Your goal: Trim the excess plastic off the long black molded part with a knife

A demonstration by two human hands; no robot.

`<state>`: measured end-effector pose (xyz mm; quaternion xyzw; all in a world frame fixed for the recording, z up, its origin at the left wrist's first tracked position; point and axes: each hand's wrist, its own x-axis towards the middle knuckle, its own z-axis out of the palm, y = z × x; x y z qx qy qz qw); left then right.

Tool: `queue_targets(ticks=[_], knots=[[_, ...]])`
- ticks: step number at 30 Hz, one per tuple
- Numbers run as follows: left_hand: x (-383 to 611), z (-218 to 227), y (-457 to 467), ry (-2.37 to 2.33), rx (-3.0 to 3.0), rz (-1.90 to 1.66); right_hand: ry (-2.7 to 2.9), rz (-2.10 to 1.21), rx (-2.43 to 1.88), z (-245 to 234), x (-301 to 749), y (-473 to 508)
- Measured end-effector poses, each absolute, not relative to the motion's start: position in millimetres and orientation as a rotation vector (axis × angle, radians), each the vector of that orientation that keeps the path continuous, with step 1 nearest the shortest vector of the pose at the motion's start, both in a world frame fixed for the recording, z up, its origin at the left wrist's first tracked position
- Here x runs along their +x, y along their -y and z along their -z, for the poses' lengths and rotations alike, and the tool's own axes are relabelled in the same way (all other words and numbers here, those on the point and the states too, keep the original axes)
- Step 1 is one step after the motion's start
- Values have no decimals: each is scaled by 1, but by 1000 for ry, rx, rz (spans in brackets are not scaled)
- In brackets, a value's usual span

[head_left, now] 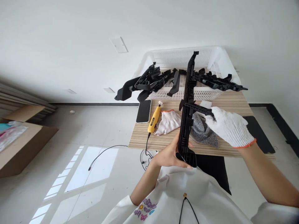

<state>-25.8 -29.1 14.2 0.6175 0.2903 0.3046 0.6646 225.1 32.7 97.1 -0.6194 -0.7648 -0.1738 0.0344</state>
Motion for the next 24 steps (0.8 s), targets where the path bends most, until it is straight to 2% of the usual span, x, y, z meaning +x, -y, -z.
queue_targets(ticks=[4,17,24], knots=[[-27,-13,27,-646,1388,-659,2300,453,-2015,-101,225,-34],[-20,-18,12,-590,1456,-714,2179,341,-1911,-94,227,-35],[-22,-21,8,-611,1414,-746,2145,519,-1815,-89,225,-34]])
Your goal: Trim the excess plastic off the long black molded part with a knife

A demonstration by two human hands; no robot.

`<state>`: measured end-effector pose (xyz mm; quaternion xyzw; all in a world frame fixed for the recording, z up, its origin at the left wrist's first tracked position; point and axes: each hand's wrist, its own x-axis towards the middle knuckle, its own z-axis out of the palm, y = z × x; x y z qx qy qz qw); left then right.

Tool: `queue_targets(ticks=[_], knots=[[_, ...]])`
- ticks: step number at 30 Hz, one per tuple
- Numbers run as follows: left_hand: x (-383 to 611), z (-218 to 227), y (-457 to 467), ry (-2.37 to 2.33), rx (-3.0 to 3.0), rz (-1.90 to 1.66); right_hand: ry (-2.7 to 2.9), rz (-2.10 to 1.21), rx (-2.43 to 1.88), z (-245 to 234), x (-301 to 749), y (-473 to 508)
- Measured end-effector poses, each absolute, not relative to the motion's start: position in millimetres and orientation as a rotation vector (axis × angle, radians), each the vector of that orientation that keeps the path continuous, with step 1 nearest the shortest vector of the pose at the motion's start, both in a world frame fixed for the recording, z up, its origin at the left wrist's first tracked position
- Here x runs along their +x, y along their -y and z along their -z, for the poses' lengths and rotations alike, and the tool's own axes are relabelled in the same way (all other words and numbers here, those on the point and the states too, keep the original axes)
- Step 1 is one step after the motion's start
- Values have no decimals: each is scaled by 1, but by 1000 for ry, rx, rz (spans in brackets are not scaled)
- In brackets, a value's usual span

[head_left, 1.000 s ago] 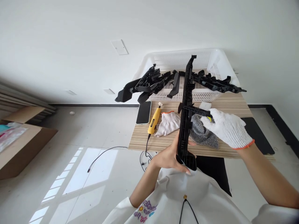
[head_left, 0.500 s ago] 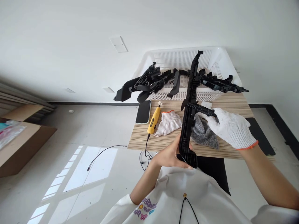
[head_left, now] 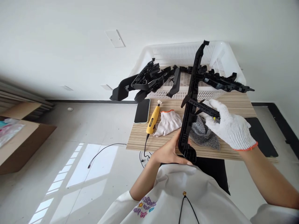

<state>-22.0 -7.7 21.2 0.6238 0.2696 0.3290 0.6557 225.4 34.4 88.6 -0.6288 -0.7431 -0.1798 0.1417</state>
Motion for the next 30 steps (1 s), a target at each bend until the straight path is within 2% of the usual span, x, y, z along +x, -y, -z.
queue_targets(ticks=[4,10,18,30], knots=[[-23,-25,6,-584,1395,-787,2142,638,-1747,-89,232,-35],[-23,-33,6,-610,1370,-769,2361,487,-1663,-99,238,-35],[-26,-32,8,-678,1419,-724,2497,472,-1707,-101,245,-39],[-27,-29,5,-711,1382,-692,2580,652,-1531,-104,247,-41]])
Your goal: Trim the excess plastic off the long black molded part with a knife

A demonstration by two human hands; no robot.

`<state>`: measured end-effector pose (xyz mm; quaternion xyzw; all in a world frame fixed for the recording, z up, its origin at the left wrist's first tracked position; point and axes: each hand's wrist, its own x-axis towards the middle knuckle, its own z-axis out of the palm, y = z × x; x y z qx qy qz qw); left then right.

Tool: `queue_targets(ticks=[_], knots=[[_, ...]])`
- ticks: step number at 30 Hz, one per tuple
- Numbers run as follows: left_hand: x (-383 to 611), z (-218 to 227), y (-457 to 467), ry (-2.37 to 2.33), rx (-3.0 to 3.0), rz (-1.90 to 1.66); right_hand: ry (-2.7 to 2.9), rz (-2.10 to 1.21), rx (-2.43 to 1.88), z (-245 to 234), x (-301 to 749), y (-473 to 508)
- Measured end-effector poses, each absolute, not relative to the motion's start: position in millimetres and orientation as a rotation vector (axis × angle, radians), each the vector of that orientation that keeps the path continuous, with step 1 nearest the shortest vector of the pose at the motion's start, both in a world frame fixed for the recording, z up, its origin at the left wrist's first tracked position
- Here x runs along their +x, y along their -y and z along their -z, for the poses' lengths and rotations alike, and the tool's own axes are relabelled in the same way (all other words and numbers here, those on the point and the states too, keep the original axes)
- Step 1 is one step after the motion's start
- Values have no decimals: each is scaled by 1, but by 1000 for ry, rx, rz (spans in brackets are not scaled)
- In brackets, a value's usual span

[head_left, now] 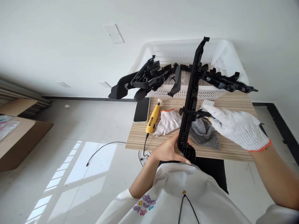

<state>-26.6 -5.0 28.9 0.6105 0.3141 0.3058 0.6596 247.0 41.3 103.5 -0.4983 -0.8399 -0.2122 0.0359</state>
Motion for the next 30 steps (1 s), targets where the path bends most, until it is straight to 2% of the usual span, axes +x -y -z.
queue_targets(ticks=[9,14,23,30], knots=[[-24,-23,-5,-711,1430,-757,2612,615,-1419,-103,255,-43],[-23,-23,-9,-696,1463,-798,2564,726,-1512,-103,249,-44],[-23,-25,-12,-675,1533,-833,2679,527,-1682,-107,244,-45],[-21,-23,-14,-696,1523,-794,2581,574,-1654,-102,244,-44]])
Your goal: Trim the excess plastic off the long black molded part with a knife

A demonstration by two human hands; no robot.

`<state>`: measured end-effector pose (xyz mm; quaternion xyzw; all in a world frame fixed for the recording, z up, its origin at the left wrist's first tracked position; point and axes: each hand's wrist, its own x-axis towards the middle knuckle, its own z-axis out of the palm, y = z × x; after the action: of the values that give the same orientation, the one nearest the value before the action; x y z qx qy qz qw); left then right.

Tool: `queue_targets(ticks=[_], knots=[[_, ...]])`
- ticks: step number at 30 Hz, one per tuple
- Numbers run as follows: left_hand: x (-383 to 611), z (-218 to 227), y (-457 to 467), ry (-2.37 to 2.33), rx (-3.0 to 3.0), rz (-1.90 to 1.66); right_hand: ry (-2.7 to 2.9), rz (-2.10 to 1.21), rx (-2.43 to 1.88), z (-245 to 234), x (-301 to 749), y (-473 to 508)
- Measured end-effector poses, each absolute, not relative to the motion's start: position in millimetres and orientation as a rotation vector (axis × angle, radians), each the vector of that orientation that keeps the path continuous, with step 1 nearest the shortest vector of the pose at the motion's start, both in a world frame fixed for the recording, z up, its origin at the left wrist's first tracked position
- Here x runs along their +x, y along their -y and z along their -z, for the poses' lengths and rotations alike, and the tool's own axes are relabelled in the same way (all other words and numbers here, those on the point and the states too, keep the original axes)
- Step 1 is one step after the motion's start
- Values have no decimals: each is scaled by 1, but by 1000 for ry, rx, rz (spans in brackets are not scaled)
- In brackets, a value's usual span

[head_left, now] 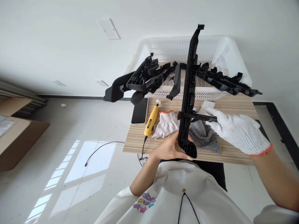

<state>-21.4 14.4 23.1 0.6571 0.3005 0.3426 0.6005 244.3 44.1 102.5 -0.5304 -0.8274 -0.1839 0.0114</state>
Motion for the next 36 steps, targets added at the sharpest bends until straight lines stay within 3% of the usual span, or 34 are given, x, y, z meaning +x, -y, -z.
queue_targets(ticks=[15,36], knots=[[-22,-26,-19,-805,1556,-747,2512,767,-1263,-95,247,-57],[-30,-11,-15,-637,1291,-810,2650,549,-1462,-111,240,-37]])
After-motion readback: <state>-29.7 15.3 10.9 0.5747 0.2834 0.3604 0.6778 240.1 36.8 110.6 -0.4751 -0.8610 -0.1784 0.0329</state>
